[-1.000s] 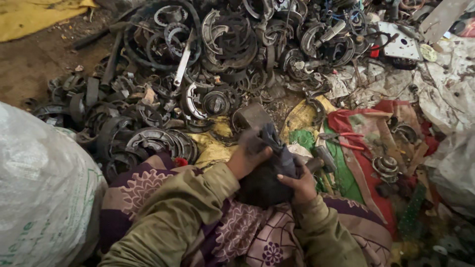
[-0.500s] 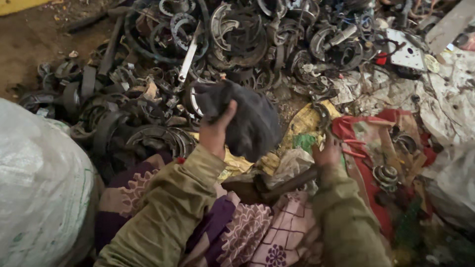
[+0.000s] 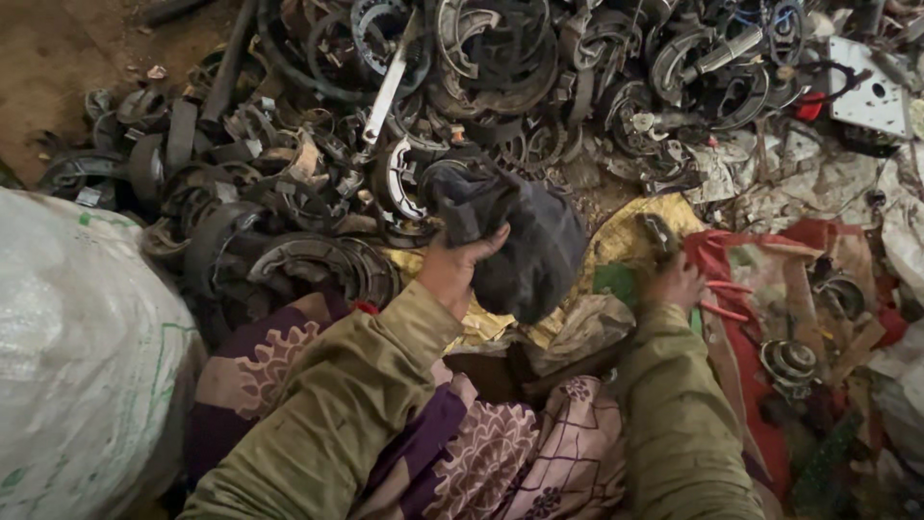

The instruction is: The person sits on the floor and repeatedly strikes a dark metal part with a hammer to break it into smaller pieces. The person picks up the part, positions it on a block, and hits it multiple times before discarding the broken pieces.

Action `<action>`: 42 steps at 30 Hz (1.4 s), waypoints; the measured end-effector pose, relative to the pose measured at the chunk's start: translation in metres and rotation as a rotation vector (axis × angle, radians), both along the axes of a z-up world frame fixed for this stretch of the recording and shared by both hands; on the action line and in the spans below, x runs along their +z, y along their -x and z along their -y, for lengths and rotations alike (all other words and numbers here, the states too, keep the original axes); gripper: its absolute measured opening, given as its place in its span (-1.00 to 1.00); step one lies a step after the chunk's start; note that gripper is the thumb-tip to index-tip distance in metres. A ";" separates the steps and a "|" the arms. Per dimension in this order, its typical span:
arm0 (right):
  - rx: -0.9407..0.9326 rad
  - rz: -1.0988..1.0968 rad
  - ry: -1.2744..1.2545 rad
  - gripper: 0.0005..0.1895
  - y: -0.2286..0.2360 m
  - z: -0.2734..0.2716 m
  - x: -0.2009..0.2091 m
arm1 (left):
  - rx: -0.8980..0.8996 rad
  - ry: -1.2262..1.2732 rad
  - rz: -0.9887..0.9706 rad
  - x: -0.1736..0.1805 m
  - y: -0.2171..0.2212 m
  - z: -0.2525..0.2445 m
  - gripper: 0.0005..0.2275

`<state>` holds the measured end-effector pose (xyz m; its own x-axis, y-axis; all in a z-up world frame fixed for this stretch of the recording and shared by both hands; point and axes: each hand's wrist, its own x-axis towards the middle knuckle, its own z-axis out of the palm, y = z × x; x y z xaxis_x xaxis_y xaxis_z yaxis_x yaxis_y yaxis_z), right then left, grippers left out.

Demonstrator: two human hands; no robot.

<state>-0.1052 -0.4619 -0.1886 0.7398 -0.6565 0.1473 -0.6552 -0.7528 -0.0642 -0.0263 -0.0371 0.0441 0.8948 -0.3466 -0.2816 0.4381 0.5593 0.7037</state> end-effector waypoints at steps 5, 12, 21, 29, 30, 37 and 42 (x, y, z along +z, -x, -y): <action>0.062 0.370 -0.210 -0.64 0.008 0.005 0.031 | 0.023 0.121 -0.113 0.006 0.008 -0.001 -0.66; 0.167 1.002 -1.395 -0.72 0.048 -0.071 0.177 | 0.139 -0.663 1.125 -0.016 0.015 -0.027 -0.56; 0.651 0.677 0.048 -0.62 0.125 -0.172 0.243 | -0.231 -0.226 0.512 0.005 0.046 -0.019 -0.66; 0.241 1.065 -1.791 -0.57 0.134 -0.240 0.208 | -0.247 0.255 -0.126 -0.012 0.079 0.011 -0.51; 0.275 1.027 -1.764 -0.58 0.132 -0.242 0.209 | -0.190 0.135 -0.052 -0.021 0.078 0.015 -0.47; 0.147 0.890 -1.704 -0.68 0.124 -0.232 0.170 | 0.277 -0.477 0.694 -0.041 0.087 0.032 -0.39; 0.229 0.942 -2.152 -0.59 0.114 -0.220 0.147 | 0.056 -0.772 0.797 -0.008 0.104 0.025 -0.56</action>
<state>-0.2190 -0.2423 -0.0419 0.9608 -0.2264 -0.1602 0.0619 0.7380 -0.6719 -0.1300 -0.0624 0.0359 0.9246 -0.2799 0.2584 -0.3070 -0.1459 0.9405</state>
